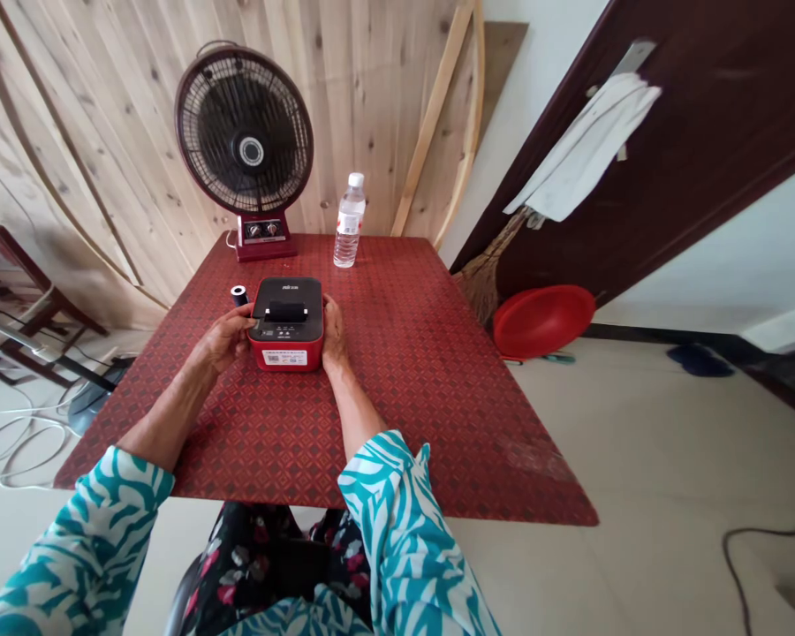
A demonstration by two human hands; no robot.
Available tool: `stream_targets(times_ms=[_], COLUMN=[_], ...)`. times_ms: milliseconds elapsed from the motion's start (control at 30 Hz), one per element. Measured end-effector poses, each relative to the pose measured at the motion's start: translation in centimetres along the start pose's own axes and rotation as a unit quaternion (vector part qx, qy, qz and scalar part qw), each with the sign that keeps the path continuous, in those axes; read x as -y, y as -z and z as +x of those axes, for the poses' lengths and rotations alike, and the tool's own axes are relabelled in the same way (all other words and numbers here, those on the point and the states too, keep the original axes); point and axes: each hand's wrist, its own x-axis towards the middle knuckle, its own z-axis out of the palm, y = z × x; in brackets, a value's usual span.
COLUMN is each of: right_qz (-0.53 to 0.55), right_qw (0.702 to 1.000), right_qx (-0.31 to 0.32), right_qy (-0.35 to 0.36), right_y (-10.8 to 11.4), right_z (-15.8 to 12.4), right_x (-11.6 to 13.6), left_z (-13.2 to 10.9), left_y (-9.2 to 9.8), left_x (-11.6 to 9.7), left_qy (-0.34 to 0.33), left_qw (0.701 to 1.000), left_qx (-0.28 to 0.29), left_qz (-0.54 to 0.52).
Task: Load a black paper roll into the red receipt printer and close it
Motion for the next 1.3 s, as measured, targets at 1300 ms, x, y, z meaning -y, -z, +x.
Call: stream_targets(times_ms=[1300], right_qz=[0.054], right_qw=[0.998], right_qx=[-0.021], right_qy=[0.005], right_y=[-0.9], right_z=[1.6], right_x=[-1.0], left_z=[5.0], left_y=[-3.8], left_x=[-7.7], left_qy=[-0.124], left_qw=[0.859], left_qx=[0.206], left_qz=[0.451])
